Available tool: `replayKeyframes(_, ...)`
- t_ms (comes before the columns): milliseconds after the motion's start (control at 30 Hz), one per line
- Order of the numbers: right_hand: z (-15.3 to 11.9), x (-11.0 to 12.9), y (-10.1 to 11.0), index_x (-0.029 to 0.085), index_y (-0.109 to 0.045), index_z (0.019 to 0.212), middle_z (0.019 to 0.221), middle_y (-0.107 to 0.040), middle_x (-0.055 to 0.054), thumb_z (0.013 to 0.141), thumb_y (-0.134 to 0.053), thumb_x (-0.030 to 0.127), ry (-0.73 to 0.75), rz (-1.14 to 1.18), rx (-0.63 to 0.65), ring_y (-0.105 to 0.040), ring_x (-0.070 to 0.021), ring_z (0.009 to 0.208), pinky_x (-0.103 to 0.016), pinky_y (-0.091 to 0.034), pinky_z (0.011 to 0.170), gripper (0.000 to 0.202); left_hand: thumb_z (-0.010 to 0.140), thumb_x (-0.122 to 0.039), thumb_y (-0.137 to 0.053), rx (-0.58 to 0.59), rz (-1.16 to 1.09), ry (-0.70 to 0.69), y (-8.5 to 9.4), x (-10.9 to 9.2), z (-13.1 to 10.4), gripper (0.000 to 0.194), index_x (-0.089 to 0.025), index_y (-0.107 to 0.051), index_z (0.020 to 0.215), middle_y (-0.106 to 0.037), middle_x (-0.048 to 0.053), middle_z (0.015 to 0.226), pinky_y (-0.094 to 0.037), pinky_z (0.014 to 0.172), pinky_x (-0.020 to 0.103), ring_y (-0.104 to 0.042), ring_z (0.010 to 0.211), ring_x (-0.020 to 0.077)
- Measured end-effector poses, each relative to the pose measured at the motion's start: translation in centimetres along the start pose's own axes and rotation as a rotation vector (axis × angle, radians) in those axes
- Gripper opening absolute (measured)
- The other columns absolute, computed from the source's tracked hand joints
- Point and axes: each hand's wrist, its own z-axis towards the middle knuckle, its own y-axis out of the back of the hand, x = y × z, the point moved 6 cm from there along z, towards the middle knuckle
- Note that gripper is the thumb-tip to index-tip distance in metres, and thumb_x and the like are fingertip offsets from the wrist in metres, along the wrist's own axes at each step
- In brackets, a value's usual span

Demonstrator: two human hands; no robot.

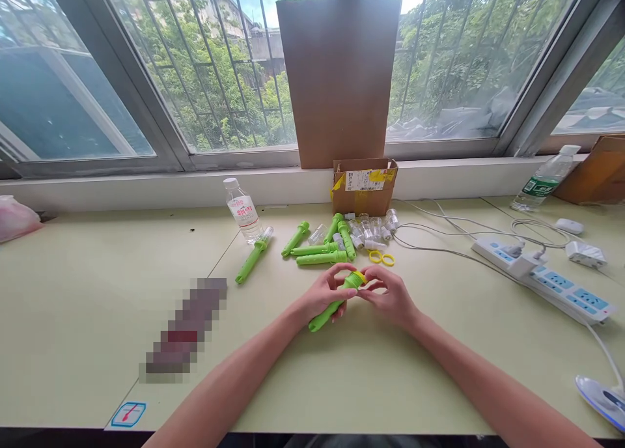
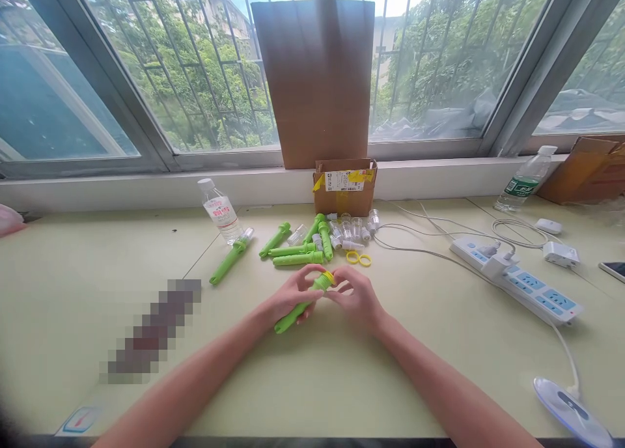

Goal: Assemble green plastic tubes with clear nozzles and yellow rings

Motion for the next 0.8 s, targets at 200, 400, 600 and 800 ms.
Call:
replayKeyframes(200,0.0,0.09,-0.08,0.021,-0.061,0.084,0.085,-0.063,-0.003,0.073,-0.069,0.039,-0.033,0.017,-0.016,-0.062,-0.0188,0.079,-0.034,-0.059,0.064,0.022,0.075,-0.038,-0.066,0.015,-0.033,0.02,0.04,-0.31,-0.23,0.048,-0.024,-0.043,0.115,-0.057,-0.002,0.074,-0.039,0.032,0.014,-0.051,0.041,0.0057)
replayKeyframes(400,0.21,0.26,-0.09,0.021,-0.064,0.087,0.081,-0.065,-0.002,0.07,-0.072,0.039,-0.036,0.075,-0.035,-0.064,-0.018,0.075,-0.034,-0.06,0.065,0.026,0.075,-0.036,-0.066,0.059,-0.087,-0.003,0.31,-0.16,0.07,0.049,-0.025,-0.042,0.116,-0.058,0.0,0.085,-0.04,0.034,0.015,-0.052,0.043,0.0049)
replayKeyframes(600,0.16,0.29,-0.04,0.021,-0.066,0.087,0.079,-0.067,-0.003,0.07,-0.072,0.039,-0.023,0.066,-0.072,-0.066,-0.0182,0.069,-0.036,-0.06,0.066,0.025,0.076,-0.035,-0.066,0.06,-0.115,-0.005,0.41,-0.13,0.14,0.055,-0.023,-0.039,0.122,-0.059,0.001,0.088,-0.044,0.04,0.018,-0.052,0.043,0.0046)
replayKeyframes(800,-0.31,0.95,-0.05,0.022,-0.064,0.088,0.078,-0.069,-0.003,0.074,-0.07,0.037,0.036,0.047,-0.091,-0.068,-0.0194,0.067,-0.037,-0.06,0.067,0.021,0.072,-0.036,-0.069,0.047,-0.105,0.024,0.22,-0.21,-0.11,0.045,-0.019,-0.043,0.105,-0.058,-0.002,0.074,-0.047,0.044,0.02,-0.059,0.049,0.0108)
